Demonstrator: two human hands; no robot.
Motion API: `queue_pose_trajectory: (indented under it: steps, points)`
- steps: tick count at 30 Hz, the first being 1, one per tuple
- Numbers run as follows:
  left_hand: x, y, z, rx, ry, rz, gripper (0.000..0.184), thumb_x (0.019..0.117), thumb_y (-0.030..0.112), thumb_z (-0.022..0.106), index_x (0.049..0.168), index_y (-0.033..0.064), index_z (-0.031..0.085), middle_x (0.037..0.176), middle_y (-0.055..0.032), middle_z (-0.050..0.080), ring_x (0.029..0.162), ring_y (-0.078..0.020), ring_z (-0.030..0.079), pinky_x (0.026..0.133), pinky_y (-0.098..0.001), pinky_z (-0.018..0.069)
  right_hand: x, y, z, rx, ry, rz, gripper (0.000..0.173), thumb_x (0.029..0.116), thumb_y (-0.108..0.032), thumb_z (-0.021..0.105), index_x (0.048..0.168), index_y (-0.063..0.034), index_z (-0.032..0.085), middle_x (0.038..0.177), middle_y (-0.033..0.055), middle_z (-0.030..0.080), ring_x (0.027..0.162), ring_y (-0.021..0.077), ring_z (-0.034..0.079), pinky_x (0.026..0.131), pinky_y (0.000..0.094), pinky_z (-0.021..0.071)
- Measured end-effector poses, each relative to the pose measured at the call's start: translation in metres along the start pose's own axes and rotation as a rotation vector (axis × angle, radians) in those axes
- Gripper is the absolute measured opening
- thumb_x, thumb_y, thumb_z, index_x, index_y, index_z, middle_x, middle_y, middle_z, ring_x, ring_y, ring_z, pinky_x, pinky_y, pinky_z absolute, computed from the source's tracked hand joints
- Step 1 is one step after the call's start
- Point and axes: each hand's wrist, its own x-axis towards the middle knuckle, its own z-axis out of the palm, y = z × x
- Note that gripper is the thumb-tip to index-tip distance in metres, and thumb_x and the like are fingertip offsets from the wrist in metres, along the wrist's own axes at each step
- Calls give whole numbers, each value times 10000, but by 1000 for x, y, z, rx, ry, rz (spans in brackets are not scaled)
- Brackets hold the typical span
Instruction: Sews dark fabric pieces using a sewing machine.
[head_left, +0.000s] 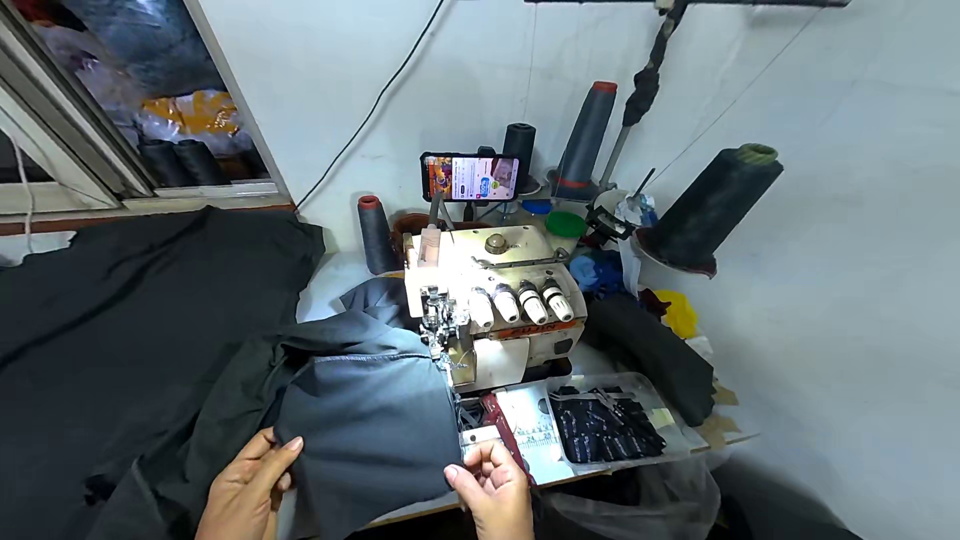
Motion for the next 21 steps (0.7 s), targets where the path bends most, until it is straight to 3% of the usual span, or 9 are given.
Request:
queue_pose_trajectory:
  steps: [1,3,5,7,9,10,13,17,21]
  points:
    - [-1,3,-1,-10,-15,3,182,972,-5,500,959,110,641,705,83,647,518,22,515,485,-127,434,0,-2,0,30,-25,49,138,843,69,698,962,31,638,737,23,647,556,34,565,523,192,491]
    - [-3,11,0,-14,-14,30,186,976,-21,484,982,110,616,667,90,634,455,16,476,436,-141,416,-2,-3,0,47,-63,60,56,900,55,639,932,19,669,708,-12,636,540,7,533,528,180,472]
    - [-8,20,11,86,63,153,179,962,-46,509,1096,69,539,728,92,661,509,-17,596,486,-187,537,-3,-2,2,36,-78,1,83,911,51,618,887,1,681,697,-36,630,539,-18,515,531,165,457]
    - [-16,24,33,228,76,364,441,938,-36,554,1318,-92,338,999,-4,640,761,-38,709,700,-252,640,1,-4,8,22,-65,-62,87,909,51,619,876,-1,681,710,-36,631,546,-28,517,536,156,462]
    - [-21,19,60,381,-30,558,635,954,93,638,1402,-206,302,1364,-229,520,1181,-108,621,987,-285,548,11,-12,18,-5,-35,-112,74,908,41,626,876,4,682,740,-27,637,553,-26,531,539,150,482]
    - [-20,15,72,482,-73,612,642,974,235,663,1412,-154,401,1442,-281,487,1318,-203,543,1081,-342,480,18,-15,24,-14,-16,-132,74,906,34,630,868,4,685,731,-24,631,542,-21,524,526,151,473]
    - [-3,4,101,778,-85,607,593,971,503,567,1349,55,654,1469,-336,484,1362,-502,478,1094,-539,442,46,-18,39,-17,40,-153,110,899,1,655,794,-22,678,672,-26,600,504,-12,479,479,155,414]
    - [22,8,111,810,-123,437,569,918,515,616,1352,152,684,1541,-325,404,1424,-492,408,1114,-571,401,75,-18,56,-46,120,-104,398,906,-29,680,597,-124,447,541,-69,404,455,-2,364,455,171,317]
    - [30,15,110,807,-160,360,587,878,530,676,1353,186,687,1572,-310,363,1467,-468,345,1146,-575,351,82,-17,58,-117,148,-61,393,939,-55,665,596,-107,482,536,-59,415,451,18,382,461,196,342]
